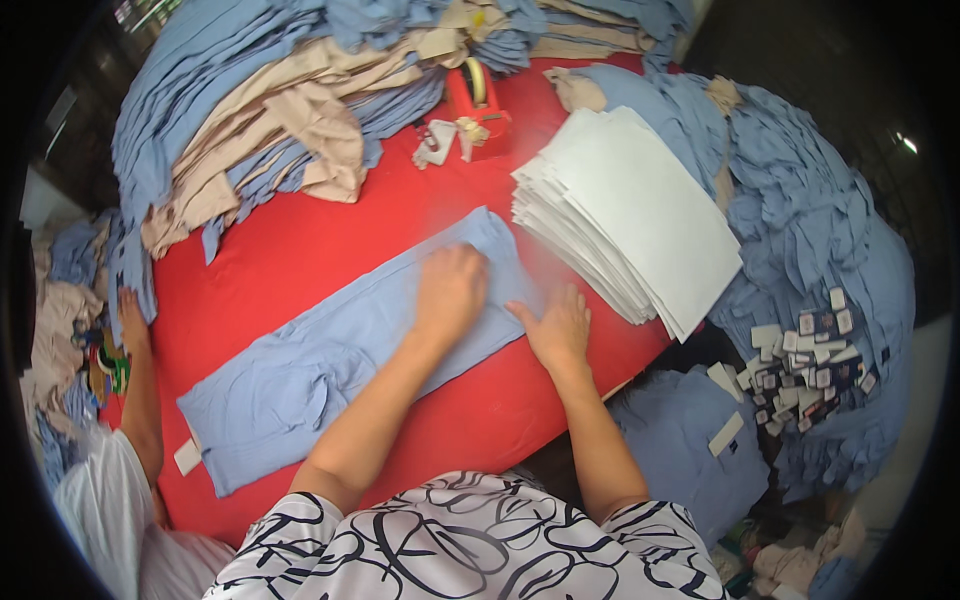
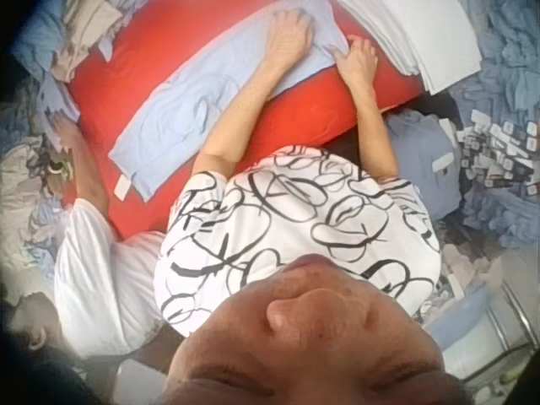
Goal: The person folds blue button-down shirts over a cardboard insert, attaches tags, and stacks the finished items on a workspace.
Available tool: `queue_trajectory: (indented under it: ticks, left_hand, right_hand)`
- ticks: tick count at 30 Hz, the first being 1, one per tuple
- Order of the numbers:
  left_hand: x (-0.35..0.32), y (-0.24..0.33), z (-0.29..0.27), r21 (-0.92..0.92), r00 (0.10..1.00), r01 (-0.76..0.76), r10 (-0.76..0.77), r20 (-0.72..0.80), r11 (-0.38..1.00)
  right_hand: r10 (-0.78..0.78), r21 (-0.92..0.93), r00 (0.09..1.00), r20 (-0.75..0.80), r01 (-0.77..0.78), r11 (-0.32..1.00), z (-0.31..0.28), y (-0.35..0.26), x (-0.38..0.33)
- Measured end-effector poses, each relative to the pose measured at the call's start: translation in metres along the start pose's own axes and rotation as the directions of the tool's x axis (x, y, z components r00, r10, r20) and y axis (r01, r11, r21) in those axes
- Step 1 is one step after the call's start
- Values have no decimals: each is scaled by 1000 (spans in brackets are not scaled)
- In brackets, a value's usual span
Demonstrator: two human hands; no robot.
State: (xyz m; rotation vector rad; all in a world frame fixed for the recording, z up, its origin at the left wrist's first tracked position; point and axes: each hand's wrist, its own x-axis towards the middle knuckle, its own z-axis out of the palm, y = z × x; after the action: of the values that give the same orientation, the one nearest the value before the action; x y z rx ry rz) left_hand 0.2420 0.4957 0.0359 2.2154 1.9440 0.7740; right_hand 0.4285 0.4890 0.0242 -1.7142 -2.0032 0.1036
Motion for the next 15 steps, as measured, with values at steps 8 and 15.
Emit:
queue_trajectory:
  ticks: [8,15]
  left_hand:
    - [-72,4,-36,-4,975,105,-104,-196,994]
    - [-161,-53,-54,206,918,362,-310,-248,909]
  right_hand:
    - [93,566,956,277,-241,788,5,4,29]
    - [-517,596,841,160,335,730,-22,-162,-23]
